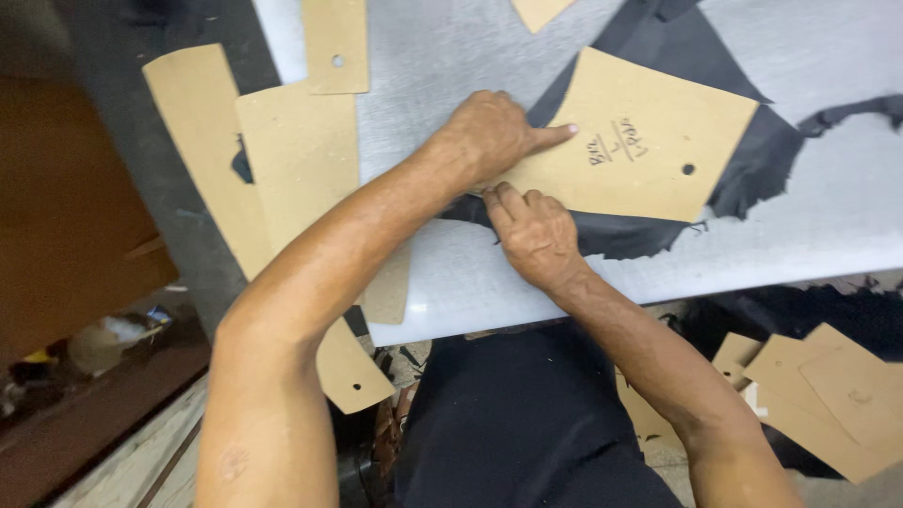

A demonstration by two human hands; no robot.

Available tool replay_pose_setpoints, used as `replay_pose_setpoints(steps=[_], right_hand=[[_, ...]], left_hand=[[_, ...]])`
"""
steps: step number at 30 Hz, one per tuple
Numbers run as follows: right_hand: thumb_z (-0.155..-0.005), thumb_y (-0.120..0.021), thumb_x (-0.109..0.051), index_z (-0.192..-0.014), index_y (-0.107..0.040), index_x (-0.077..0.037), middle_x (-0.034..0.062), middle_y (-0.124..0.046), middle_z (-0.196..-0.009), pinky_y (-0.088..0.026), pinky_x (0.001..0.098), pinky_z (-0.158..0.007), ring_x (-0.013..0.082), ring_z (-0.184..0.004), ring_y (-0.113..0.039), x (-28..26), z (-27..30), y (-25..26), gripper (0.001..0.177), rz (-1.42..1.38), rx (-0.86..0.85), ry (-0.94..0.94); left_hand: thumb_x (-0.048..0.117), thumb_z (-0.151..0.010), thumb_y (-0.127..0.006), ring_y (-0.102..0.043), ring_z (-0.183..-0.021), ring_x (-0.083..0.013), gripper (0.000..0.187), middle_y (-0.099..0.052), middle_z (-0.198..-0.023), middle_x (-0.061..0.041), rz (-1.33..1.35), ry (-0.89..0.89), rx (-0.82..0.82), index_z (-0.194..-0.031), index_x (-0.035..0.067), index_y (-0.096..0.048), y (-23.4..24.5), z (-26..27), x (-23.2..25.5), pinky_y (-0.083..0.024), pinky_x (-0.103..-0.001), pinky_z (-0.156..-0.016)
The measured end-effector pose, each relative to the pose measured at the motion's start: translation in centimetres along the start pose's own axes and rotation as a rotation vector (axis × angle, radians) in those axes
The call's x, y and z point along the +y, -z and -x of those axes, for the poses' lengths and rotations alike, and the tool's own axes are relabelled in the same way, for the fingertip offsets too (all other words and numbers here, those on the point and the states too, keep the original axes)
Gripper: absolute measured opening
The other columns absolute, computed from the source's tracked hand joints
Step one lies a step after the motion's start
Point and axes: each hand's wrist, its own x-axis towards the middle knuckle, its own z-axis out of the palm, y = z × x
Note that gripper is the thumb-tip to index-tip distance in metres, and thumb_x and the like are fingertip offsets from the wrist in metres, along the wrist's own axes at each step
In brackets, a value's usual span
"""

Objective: The person places cardboard templates onto a large sheet of black fabric, traces the outlines with a pen, and cuts the fabric along the traced lines using a utility knife. The person then removes the cut pieces and scrap fabric from the table.

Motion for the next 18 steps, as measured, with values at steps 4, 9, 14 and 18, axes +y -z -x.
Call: replay_pose_setpoints(steps=[4,9,14,18], right_hand=[[-0.084,-0.064,-0.008,-0.12,-0.071,-0.003,0.0077,-0.069,-0.114,-0.055,0.0376,-0.068,0.0223,-0.078,-0.063,3.1,2.5,1.4,0.037,-0.007,-0.095,-0.002],[-0.083,-0.07,0.004,-0.116,-0.073,-0.011,0.0064,-0.073,-0.12,-0.057,0.0352,-0.079,0.0201,-0.09,-0.069,13.3,11.4,8.1,0.036,0.113,-0.18,-0.025],[-0.092,-0.074,-0.001,-0.104,-0.079,-0.007,0.0052,-0.076,-0.107,-0.05,0.0335,-0.065,0.017,-0.076,-0.063,16.3,18.9,10.9,0.014,0.376,-0.12,-0.181],[-0.096,-0.076,-0.01,-0.112,-0.075,-0.002,0.0208,-0.075,-0.113,-0.051,0.0278,-0.065,0.0192,-0.08,-0.066,10.7,15.6,9.3,0.018,0.13,0.141,-0.369]], left_hand=[[0.012,-0.095,-0.064,-0.067,-0.066,-0.0165,0.087,-0.07,-0.076,-0.005,-0.067,0.018,-0.105,-0.161,0.049,-0.02,0.6,0.7,0.5,-0.054,-0.027,-0.054],[0.014,-0.09,-0.067,-0.067,-0.071,-0.0152,0.091,-0.07,-0.079,-0.003,-0.169,0.027,-0.068,-0.16,0.047,-0.019,1.1,1.4,1.0,-0.052,-0.029,-0.058],[0.012,-0.089,-0.07,-0.066,-0.071,-0.0152,0.094,-0.071,-0.079,-0.003,-0.163,0.053,-0.073,-0.161,0.046,-0.02,2.2,1.7,2.0,-0.053,-0.033,-0.064],[0.007,-0.084,-0.073,-0.066,-0.072,-0.0152,0.101,-0.07,-0.081,-0.005,-0.158,0.063,-0.08,-0.162,0.046,-0.022,2.5,2.4,1.8,-0.055,-0.031,-0.064]])
